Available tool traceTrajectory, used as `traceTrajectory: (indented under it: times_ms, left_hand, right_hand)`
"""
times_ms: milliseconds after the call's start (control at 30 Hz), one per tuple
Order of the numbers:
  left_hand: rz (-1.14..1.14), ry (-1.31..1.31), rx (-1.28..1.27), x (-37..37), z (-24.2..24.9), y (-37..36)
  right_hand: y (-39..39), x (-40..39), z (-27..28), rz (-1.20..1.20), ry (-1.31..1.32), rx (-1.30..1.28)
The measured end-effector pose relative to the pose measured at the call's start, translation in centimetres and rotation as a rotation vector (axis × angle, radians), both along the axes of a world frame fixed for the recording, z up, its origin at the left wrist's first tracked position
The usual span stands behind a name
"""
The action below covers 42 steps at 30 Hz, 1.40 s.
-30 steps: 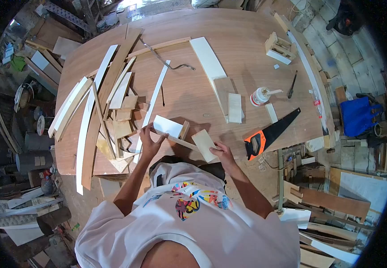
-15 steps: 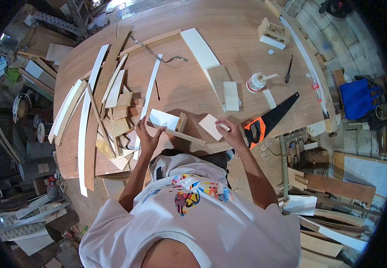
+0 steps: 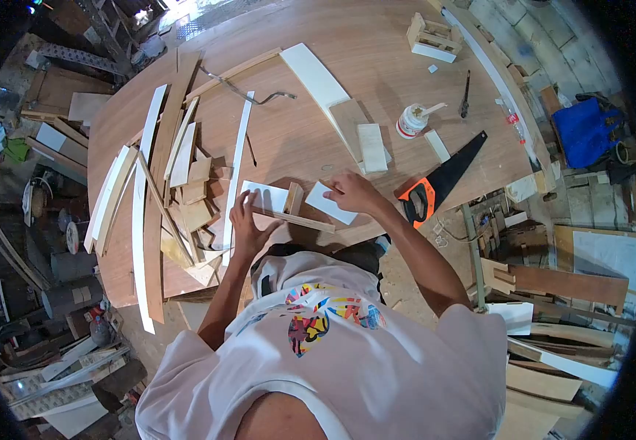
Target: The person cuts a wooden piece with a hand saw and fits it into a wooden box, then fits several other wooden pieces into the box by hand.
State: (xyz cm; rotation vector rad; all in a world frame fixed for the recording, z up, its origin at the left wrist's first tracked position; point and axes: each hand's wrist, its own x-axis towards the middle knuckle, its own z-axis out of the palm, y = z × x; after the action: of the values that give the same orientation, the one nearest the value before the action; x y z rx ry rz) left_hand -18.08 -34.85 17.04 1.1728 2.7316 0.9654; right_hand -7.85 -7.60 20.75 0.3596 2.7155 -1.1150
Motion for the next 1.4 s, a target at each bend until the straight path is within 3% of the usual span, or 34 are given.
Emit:
traceTrajectory:
  times_ms: [100, 467, 767, 867, 1167, 1400]
  left_hand:
    - [-0.048, 0.035, -0.072, 0.5, 0.0, 0.8]
    - [-0.122, 0.013, -0.134, -1.1, -0.5, 1.8]
    - [-0.519, -0.112, -0.321, -5.0, 0.5, 4.9]
    - [-0.531, -0.236, -0.38, -5.4, 1.6, 5.7]
    - [-0.541, -0.179, -0.243, -4.2, 1.0, 3.8]
    - [-0.493, -0.127, -0.222, -3.1, 0.6, 2.9]
  right_hand:
    - [-0.2, -2.2, -2.3, 0.063, -0.158, -0.075]
    - [-1.3, -4.5, -6.7, 0.209, -0.172, -0.146]
    - [-1.3, -4.2, -7.1, 0.243, -0.164, -0.276]
    - [-1.4, -3.9, -7.4, 0.23, -0.122, -0.313]
    - [-2.9, -2.8, -4.4, 0.23, -0.242, -0.337]
    - [-3.0, -2.3, -5.8, 0.208, -0.2, -0.482]
